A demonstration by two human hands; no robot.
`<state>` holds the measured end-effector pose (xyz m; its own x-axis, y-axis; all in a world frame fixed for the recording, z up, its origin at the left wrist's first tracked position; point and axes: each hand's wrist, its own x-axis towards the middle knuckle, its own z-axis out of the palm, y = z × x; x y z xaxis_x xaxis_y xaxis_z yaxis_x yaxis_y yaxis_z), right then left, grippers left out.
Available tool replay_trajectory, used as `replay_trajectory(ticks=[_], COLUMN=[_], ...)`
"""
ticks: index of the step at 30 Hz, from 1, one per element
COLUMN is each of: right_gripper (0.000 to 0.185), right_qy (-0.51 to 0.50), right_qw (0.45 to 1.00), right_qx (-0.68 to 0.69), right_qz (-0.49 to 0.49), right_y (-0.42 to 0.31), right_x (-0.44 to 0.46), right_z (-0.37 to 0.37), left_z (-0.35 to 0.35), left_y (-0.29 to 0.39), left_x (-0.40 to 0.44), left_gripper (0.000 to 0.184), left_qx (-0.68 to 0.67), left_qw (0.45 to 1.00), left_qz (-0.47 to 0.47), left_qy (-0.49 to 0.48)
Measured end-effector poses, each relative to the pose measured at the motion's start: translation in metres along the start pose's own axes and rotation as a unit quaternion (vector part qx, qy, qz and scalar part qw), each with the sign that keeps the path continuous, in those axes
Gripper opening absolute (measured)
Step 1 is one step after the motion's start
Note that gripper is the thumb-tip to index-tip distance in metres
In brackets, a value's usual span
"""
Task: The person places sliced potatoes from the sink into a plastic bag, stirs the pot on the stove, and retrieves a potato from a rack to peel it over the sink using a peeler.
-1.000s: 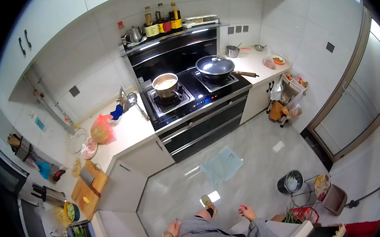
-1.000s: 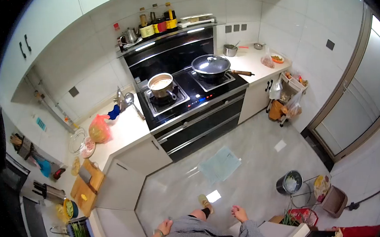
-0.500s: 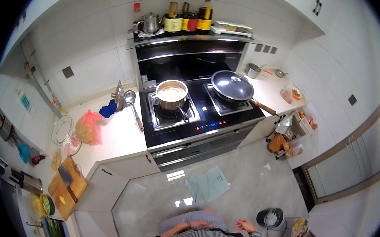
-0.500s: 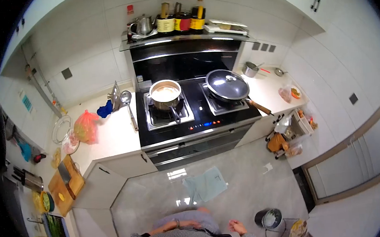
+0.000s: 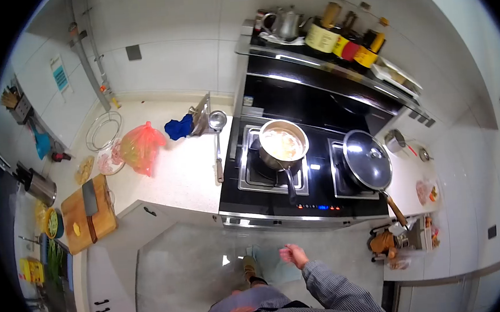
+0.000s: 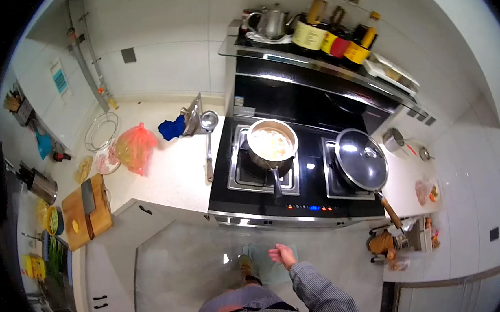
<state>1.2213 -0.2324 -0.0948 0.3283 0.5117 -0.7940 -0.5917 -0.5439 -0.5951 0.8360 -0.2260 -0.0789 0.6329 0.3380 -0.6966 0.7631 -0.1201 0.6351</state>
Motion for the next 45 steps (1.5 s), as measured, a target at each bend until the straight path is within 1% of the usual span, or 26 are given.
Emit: replay_trajectory(ticks=[1, 2, 4, 5, 7, 8, 10, 11, 14, 15, 17, 19, 21, 22, 26, 29, 31, 32, 36, 41, 45], right_gripper=[0.040, 0.040, 0.039, 0.039, 0.036, 0.036, 0.036, 0.036, 0.037, 0.037, 0.034, 0.032, 0.031, 0.029, 0.028, 0.029, 0.028, 0.026, 0.025, 0.027, 0.027], right_qy=[0.020, 0.019, 0.077, 0.082, 0.118, 0.124, 0.094, 0.103, 0.121, 0.131, 0.059, 0.075, 0.057, 0.075, 0.082, 0.097, 0.106, 0.087, 0.106, 0.046, 0.063], right_qw=[0.999, 0.999, 0.992, 0.992, 0.978, 0.979, 0.966, 0.967, 0.946, 0.949, 0.925, 0.931, 0.931, 0.929, 0.925, 0.920, 0.906, 0.907, 0.912, 0.926, 0.922], right_qx=[0.039, 0.032, 0.099, 0.091, 0.169, 0.160, 0.242, 0.234, 0.300, 0.287, 0.375, 0.354, 0.357, 0.355, 0.364, 0.371, 0.400, 0.401, 0.384, 0.364, 0.365], right_qz=[-0.001, 0.006, 0.010, 0.016, 0.018, 0.020, 0.006, 0.008, -0.008, -0.004, -0.024, -0.042, -0.057, -0.068, -0.072, -0.082, -0.088, -0.092, -0.098, -0.093, -0.109], right_y=[-0.008, -0.017, -0.031, -0.035, -0.041, -0.044, -0.041, -0.040, -0.043, -0.041, -0.034, -0.032, -0.031, -0.030, -0.030, -0.035, -0.036, -0.036, -0.037, -0.037, -0.038], right_x=[0.018, 0.032, 0.056, 0.063, 0.076, 0.083, 0.089, 0.094, 0.092, 0.093, 0.096, 0.095, 0.097, 0.097, 0.095, 0.092, 0.093, 0.090, 0.088, 0.089, 0.088], right_z=[0.006, 0.012, 0.022, 0.026, 0.034, 0.037, 0.041, 0.044, 0.055, 0.053, 0.052, 0.057, 0.057, 0.058, 0.062, 0.069, 0.070, 0.070, 0.074, 0.066, 0.070], left_z=[0.006, 0.012, 0.026, 0.032, 0.045, 0.051, 0.060, 0.065, 0.082, 0.088, 0.098, 0.107, 0.119, 0.123, 0.139, 0.147, 0.151, 0.152, 0.157, 0.159, 0.161], left_y=[0.002, 0.005, 0.009, 0.009, 0.008, 0.008, 0.002, -0.001, -0.015, -0.018, -0.025, -0.032, -0.034, -0.037, -0.041, -0.041, -0.041, -0.042, -0.042, -0.041, -0.040], left_x=[0.002, 0.004, 0.006, 0.007, 0.008, 0.010, 0.011, 0.011, 0.007, 0.004, 0.001, -0.004, -0.010, -0.012, -0.019, -0.024, -0.026, -0.026, -0.028, -0.029, -0.030], left_gripper=[0.054, 0.054, 0.053, 0.053, 0.053, 0.053, 0.052, 0.052, 0.052, 0.052, 0.051, 0.051, 0.051, 0.051, 0.050, 0.050, 0.049, 0.049, 0.049, 0.048, 0.047], left_qx=[-0.008, -0.017, -0.034, -0.043, -0.061, -0.068, -0.081, -0.089, -0.110, -0.113, -0.128, -0.140, -0.153, -0.159, -0.182, -0.197, -0.206, -0.208, -0.221, -0.232, -0.237], left_qw=[1.000, 0.999, 0.998, 0.997, 0.995, 0.995, 0.993, 0.993, 0.991, 0.990, 0.988, 0.987, 0.985, 0.984, 0.980, 0.977, 0.975, 0.974, 0.971, 0.967, 0.966], left_qz=[-0.011, -0.019, -0.027, -0.031, -0.032, -0.033, -0.029, -0.031, -0.026, -0.023, -0.020, -0.018, -0.014, -0.015, -0.013, -0.013, -0.015, -0.015, -0.014, -0.017, -0.021], left_qy=[0.017, 0.030, 0.047, 0.055, 0.068, 0.073, 0.077, 0.078, 0.078, 0.076, 0.079, 0.080, 0.079, 0.080, 0.081, 0.085, 0.087, 0.089, 0.093, 0.101, 0.104])
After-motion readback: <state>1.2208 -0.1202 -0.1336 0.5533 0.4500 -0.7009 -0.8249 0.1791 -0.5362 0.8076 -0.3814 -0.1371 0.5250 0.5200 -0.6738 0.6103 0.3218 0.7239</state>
